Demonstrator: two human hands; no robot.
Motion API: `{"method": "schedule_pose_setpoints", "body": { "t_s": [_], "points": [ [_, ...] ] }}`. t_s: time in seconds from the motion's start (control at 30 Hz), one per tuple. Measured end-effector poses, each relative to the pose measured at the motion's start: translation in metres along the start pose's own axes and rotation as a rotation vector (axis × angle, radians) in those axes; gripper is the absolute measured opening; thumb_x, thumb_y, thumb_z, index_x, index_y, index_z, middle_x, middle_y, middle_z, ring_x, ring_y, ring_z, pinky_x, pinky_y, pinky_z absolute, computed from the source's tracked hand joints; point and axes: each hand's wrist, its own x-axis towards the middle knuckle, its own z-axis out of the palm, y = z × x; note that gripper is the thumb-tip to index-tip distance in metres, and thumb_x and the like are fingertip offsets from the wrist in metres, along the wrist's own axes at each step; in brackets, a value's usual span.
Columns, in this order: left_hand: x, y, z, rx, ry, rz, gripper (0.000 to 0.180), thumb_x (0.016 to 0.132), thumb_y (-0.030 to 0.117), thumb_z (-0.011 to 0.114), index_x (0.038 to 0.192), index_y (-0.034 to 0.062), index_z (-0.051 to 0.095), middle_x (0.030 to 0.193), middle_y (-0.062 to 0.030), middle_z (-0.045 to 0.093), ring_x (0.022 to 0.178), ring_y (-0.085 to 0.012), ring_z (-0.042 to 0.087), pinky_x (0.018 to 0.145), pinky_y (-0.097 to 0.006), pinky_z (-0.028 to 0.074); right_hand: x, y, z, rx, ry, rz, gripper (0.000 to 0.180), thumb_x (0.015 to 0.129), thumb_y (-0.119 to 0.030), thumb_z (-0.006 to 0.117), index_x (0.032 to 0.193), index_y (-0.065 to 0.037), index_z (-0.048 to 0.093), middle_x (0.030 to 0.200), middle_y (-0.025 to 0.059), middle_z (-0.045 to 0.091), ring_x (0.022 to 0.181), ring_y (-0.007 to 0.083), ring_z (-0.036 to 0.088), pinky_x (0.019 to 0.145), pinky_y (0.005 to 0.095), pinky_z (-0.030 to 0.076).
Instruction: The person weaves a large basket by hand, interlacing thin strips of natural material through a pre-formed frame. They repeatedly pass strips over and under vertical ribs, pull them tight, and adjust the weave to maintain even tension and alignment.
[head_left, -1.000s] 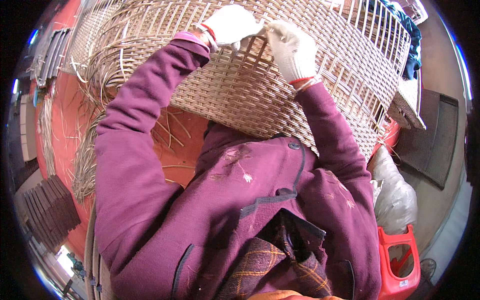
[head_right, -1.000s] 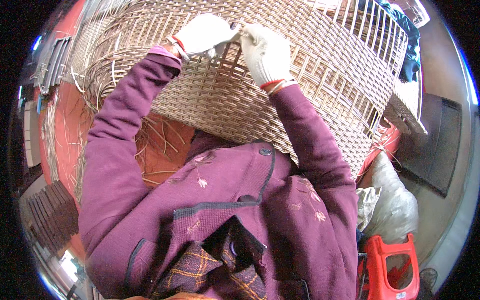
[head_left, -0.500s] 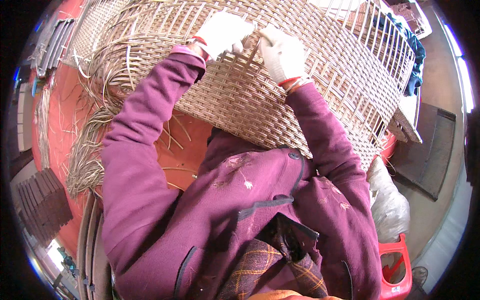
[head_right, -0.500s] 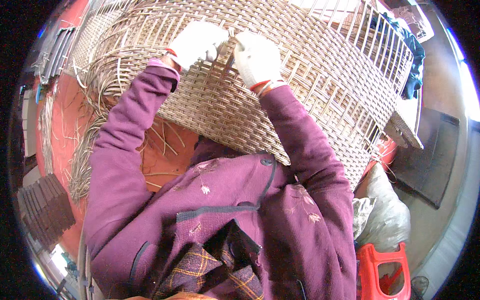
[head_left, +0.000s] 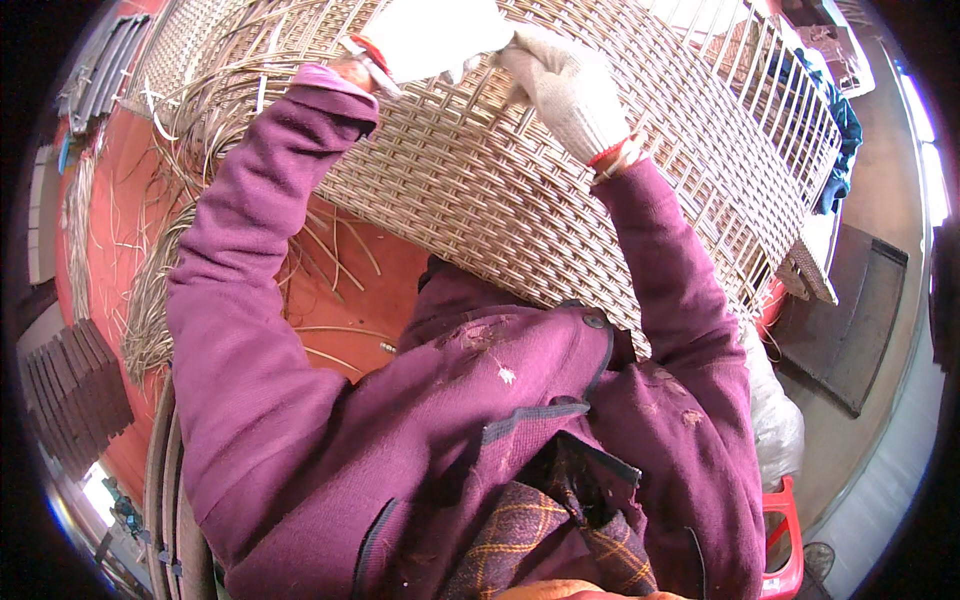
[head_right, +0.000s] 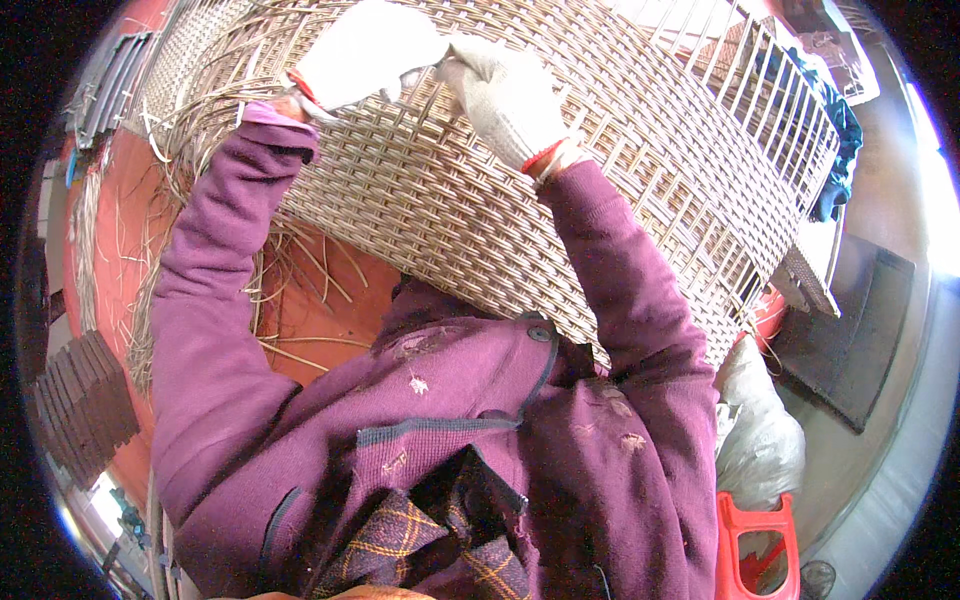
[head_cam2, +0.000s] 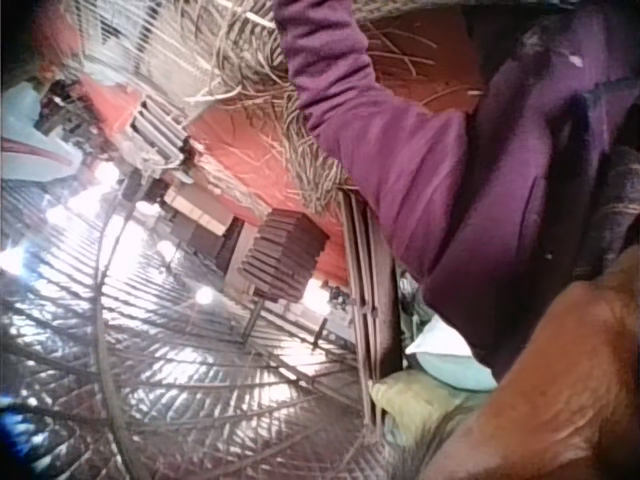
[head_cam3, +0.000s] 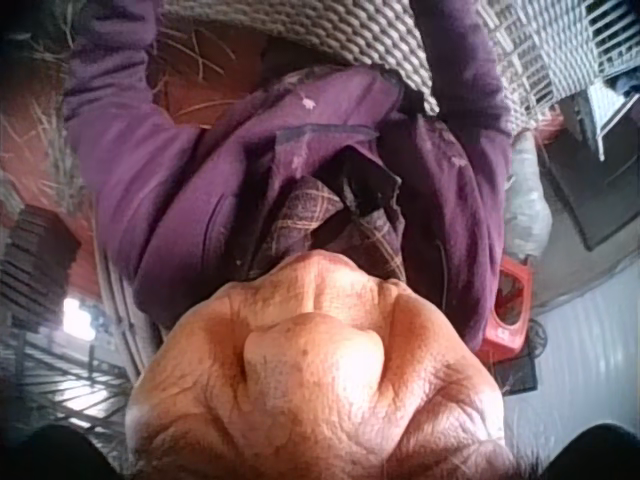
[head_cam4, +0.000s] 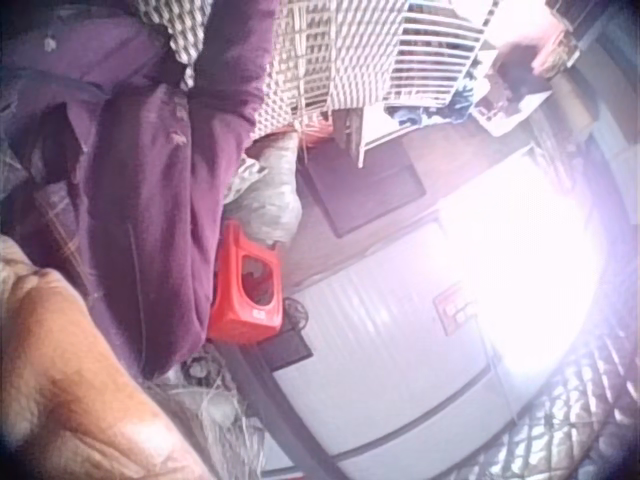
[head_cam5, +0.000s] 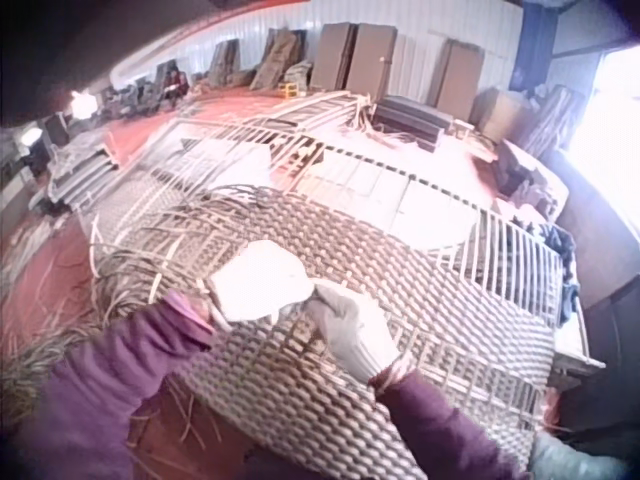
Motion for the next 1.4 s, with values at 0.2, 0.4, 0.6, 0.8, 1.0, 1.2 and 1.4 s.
{"method": "schedule_pose_setpoints", "body": {
  "t_s": [0.2, 0.4, 0.6, 0.8, 1.0, 1.2, 1.4],
  "points": [
    [-0.013, -0.003, 0.028, -0.604, 0.018, -0.409, 0.034, 0.109, 0.026, 0.056, 0.123, -0.0009, 0.071, 0.111, -0.0156, 0.075, 0.073, -0.0195, 0.078, 0.057, -0.029, 0.060, -0.001, 0.014, 0.023, -0.102, 0.321, 0.007, 0.022, 0.098, -0.022, 0.068, 0.109, -0.005, 0.079, 0.095, 0.0157, 0.078, 0.087, 0.0284, 0.076, 0.080, 0.0370, 0.057],
    [-0.010, -0.015, 0.040, -0.271, 0.195, -0.126, 0.033, 0.109, 0.029, 0.053, 0.113, 0.0018, 0.072, 0.101, -0.0113, 0.076, 0.063, -0.0181, 0.073, 0.053, -0.029, 0.055, 0.020, 0.024, 0.035, -0.480, 0.148, -0.104, 0.023, 0.096, -0.025, 0.063, 0.105, -0.013, 0.080, 0.095, 0.0164, 0.077, 0.089, 0.0376, 0.073, 0.082, 0.0454, 0.058],
    [-0.007, -0.018, 0.018, -0.142, -0.019, -0.190, 0.025, 0.100, 0.025, 0.058, 0.100, 0.0066, 0.075, 0.083, -0.0108, 0.074, 0.064, -0.0256, 0.072, 0.060, -0.038, 0.057, 0.011, 0.006, 0.021, -0.324, 0.215, -0.038, 0.017, 0.098, -0.019, 0.069, 0.110, -0.012, 0.079, 0.089, 0.0143, 0.077, 0.080, 0.0284, 0.074, 0.077, 0.0370, 0.058],
    [-0.032, -0.024, -0.016, 0.139, -0.024, -0.222, 0.029, 0.102, 0.025, 0.058, 0.098, 0.0047, 0.077, 0.077, -0.0109, 0.073, 0.065, -0.0196, 0.073, 0.059, -0.035, 0.058, 0.032, -0.006, 0.036, -0.024, 0.189, -0.160, 0.022, 0.101, -0.019, 0.066, 0.117, -0.008, 0.078, 0.099, 0.0145, 0.077, 0.077, 0.0254, 0.073, 0.076, 0.0353, 0.058],
    [-0.056, -0.033, -0.026, -1.031, 0.306, -0.467, 0.034, 0.106, 0.025, 0.061, 0.129, 0.0033, 0.073, 0.095, -0.0089, 0.077, 0.063, -0.0151, 0.071, 0.055, -0.029, 0.058, 0.040, -0.006, 0.051, 0.119, 0.094, 0.055, 0.023, 0.100, -0.019, 0.069, 0.117, -0.006, 0.078, 0.087, 0.0088, 0.076, 0.073, 0.0139, 0.067, 0.072, 0.0303, 0.054],
    [-0.039, -0.051, 0.015, -0.299, -0.072, -0.461, 0.037, 0.108, 0.025, 0.057, 0.135, 0.0040, 0.070, 0.102, -0.0116, 0.077, 0.062, -0.0170, 0.071, 0.055, -0.028, 0.056, 0.039, 0.009, 0.062, -0.357, 0.208, -0.142, 0.017, 0.098, -0.016, 0.062, 0.100, -0.008, 0.077, 0.086, 0.0164, 0.074, 0.078, 0.0347, 0.072, 0.072, 0.0426, 0.057],
    [-0.037, -0.066, 0.019, -0.065, 0.199, -0.111, 0.033, 0.105, 0.027, 0.059, 0.124, 0.0040, 0.073, 0.094, -0.0117, 0.076, 0.062, -0.0190, 0.070, 0.059, -0.031, 0.057, 0.053, 0.015, 0.074, -0.601, -0.005, -0.265, 0.022, 0.100, -0.022, 0.057, 0.100, -0.014, 0.077, 0.088, 0.0142, 0.075, 0.079, 0.0367, 0.073, 0.073, 0.0481, 0.058]
  ]
}}
